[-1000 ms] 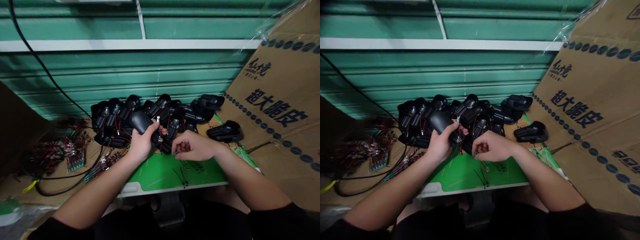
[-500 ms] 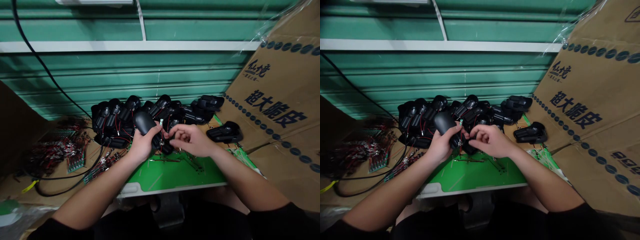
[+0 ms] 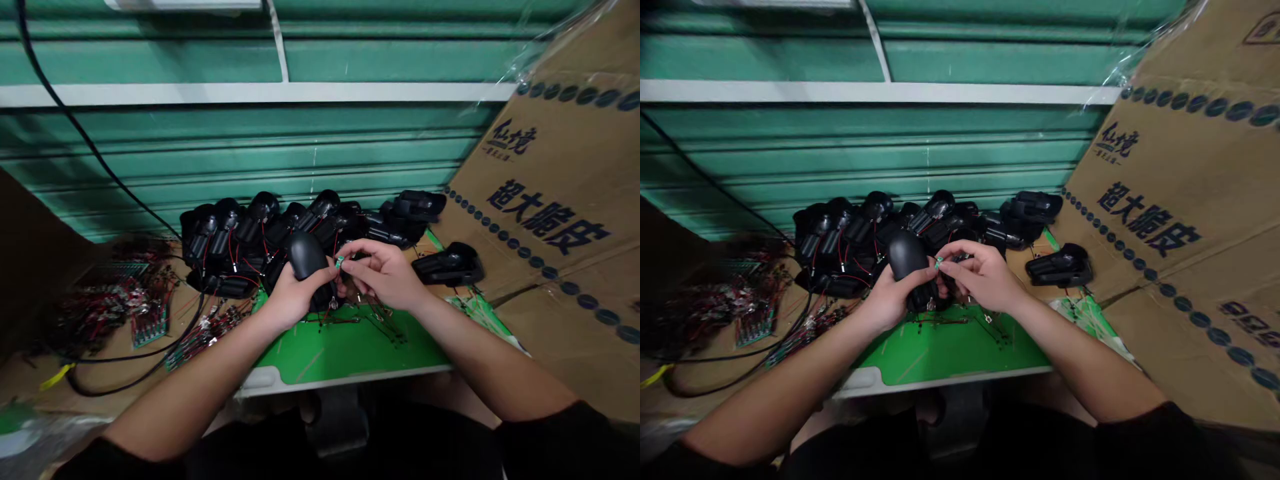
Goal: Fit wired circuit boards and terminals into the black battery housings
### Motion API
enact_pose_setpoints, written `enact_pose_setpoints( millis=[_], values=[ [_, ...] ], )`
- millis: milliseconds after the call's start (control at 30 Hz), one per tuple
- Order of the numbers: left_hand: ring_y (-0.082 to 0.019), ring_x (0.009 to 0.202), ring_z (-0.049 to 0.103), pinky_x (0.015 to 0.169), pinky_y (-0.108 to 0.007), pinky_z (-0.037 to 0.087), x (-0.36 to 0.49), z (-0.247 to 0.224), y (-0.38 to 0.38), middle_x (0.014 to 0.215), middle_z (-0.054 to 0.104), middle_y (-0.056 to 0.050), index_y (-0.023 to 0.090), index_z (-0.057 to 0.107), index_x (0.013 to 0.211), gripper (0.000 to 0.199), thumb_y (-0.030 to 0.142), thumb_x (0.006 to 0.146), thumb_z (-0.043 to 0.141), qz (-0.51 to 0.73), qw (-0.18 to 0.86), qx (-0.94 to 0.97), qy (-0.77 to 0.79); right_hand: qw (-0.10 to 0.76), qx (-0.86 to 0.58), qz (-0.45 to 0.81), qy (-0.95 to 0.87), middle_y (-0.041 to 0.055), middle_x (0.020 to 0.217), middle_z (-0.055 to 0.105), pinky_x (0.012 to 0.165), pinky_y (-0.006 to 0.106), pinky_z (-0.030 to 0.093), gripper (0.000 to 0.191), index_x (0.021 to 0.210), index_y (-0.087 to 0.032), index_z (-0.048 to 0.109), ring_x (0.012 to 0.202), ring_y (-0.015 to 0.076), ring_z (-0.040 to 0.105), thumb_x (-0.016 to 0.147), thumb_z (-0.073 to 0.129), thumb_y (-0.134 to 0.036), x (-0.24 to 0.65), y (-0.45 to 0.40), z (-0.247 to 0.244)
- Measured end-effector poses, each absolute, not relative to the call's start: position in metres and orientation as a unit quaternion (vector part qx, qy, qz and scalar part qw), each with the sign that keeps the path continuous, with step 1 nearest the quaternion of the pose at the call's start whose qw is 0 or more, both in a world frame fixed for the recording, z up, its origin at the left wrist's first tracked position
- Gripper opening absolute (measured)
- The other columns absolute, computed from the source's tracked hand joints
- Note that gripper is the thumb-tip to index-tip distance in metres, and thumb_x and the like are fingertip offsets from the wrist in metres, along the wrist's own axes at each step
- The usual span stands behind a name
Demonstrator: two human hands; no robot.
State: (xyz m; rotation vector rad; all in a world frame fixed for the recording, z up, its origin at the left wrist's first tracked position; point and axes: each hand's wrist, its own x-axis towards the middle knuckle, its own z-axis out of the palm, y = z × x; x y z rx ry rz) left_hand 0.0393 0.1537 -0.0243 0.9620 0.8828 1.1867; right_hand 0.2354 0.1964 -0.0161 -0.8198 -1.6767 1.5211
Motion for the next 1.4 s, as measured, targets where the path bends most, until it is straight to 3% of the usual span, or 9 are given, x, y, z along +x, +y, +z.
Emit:
enact_pose_setpoints(
  millis=[100, 300, 533, 667, 833, 933, 1033, 1200, 1400],
  values=[
    [-0.016, 0.067, 0.073, 0.069, -0.028, 0.06, 0.039, -0.025, 0.154, 0.076, 0.071, -0.003, 0.013, 0.067, 0.092, 0.041, 0.042, 0.077, 0.093, 0.515, 0.637, 0.424, 0.386, 0.347, -0.318, 0.613, -0.635, -0.0037, 0.058, 0.055, 0.041, 0.015, 0.038, 0.062, 0.116, -0.014, 0.063, 0.044, 0.0058, 0.047, 0.091, 0.084, -0.067, 0.237, 0.198, -0.016],
    [-0.019, 0.066, 0.071, 0.061, -0.031, 0.059, 0.034, -0.021, 0.158, 0.082, 0.07, -0.004, 0.015, 0.07, 0.099, 0.061, 0.067, 0.073, 0.085, 0.53, 0.684, 0.343, 0.366, 0.367, -0.28, 0.652, -0.602, 0.0076, 0.099, 0.074, 0.038, 0.018, 0.042, 0.062, 0.106, -0.014, 0.056, 0.049, 0.0063, 0.058, 0.085, 0.09, -0.062, 0.243, 0.202, -0.007],
    [-0.018, 0.066, 0.067, 0.061, -0.032, 0.057, 0.028, -0.016, 0.16, 0.084, 0.068, -0.009, 0.013, 0.075, 0.106, 0.077, 0.085, 0.082, 0.063, 0.537, 0.687, 0.365, 0.326, 0.36, -0.245, 0.693, -0.575, 0.0041, 0.09, 0.072, 0.038, 0.017, 0.041, 0.052, 0.113, -0.011, 0.066, 0.049, 0.007, 0.059, 0.087, 0.09, -0.048, 0.248, 0.203, -0.004],
    [-0.018, 0.068, 0.069, 0.06, -0.03, 0.057, 0.028, -0.017, 0.159, 0.083, 0.069, -0.008, 0.015, 0.072, 0.106, 0.07, 0.081, 0.084, 0.064, 0.547, 0.672, 0.367, 0.338, 0.353, -0.256, 0.691, -0.576, 0.0055, 0.091, 0.073, 0.04, 0.017, 0.044, 0.053, 0.114, -0.01, 0.069, 0.05, 0.0061, 0.059, 0.086, 0.091, -0.048, 0.247, 0.204, -0.007],
    [-0.016, 0.053, 0.064, 0.05, -0.029, 0.053, 0.031, -0.021, 0.159, 0.069, 0.063, 0.0, 0.017, 0.061, 0.088, 0.063, 0.067, 0.069, 0.093, 0.546, 0.627, 0.411, 0.375, 0.377, -0.246, 0.689, -0.569, 0.006, 0.096, 0.073, 0.038, 0.017, 0.043, 0.048, 0.107, -0.011, 0.067, 0.052, 0.0074, 0.061, 0.087, 0.091, -0.048, 0.246, 0.204, -0.006],
    [-0.015, 0.049, 0.061, 0.048, -0.029, 0.052, 0.034, -0.02, 0.158, 0.066, 0.063, 0.0, 0.015, 0.06, 0.085, 0.064, 0.068, 0.07, 0.094, 0.549, 0.587, 0.416, 0.426, 0.377, -0.239, 0.69, -0.57, 0.0025, 0.083, 0.069, 0.039, 0.018, 0.046, 0.047, 0.108, -0.012, 0.068, 0.052, 0.0083, 0.06, 0.087, 0.091, -0.047, 0.244, 0.204, -0.007],
    [-0.015, 0.057, 0.065, 0.054, -0.029, 0.055, 0.036, -0.017, 0.159, 0.076, 0.071, -0.003, 0.013, 0.064, 0.097, 0.065, 0.066, 0.071, 0.092, 0.549, 0.595, 0.373, 0.454, 0.377, -0.229, 0.69, -0.574, -0.0007, 0.072, 0.063, 0.037, 0.018, 0.044, 0.047, 0.108, -0.011, 0.068, 0.048, 0.0088, 0.058, 0.087, 0.092, -0.045, 0.242, 0.205, -0.011],
    [-0.017, 0.078, 0.073, 0.073, -0.029, 0.061, 0.035, -0.021, 0.162, 0.091, 0.078, -0.005, 0.013, 0.064, 0.108, 0.053, 0.035, 0.065, 0.087, 0.559, 0.62, 0.322, 0.446, 0.403, -0.254, 0.673, -0.565, 0.003, 0.083, 0.071, 0.038, 0.017, 0.045, 0.048, 0.111, -0.009, 0.07, 0.049, 0.0079, 0.06, 0.084, 0.094, -0.042, 0.241, 0.207, -0.014],
    [-0.011, 0.081, 0.069, 0.077, -0.023, 0.058, 0.036, -0.027, 0.164, 0.093, 0.077, -0.003, 0.011, 0.067, 0.108, 0.058, 0.036, 0.066, 0.1, 0.548, 0.598, 0.421, 0.405, 0.423, -0.293, 0.634, -0.577, 0.0021, 0.068, 0.065, 0.041, 0.017, 0.047, 0.049, 0.107, -0.008, 0.074, 0.049, 0.0084, 0.057, 0.081, 0.096, -0.043, 0.239, 0.21, -0.017]
  ],
)
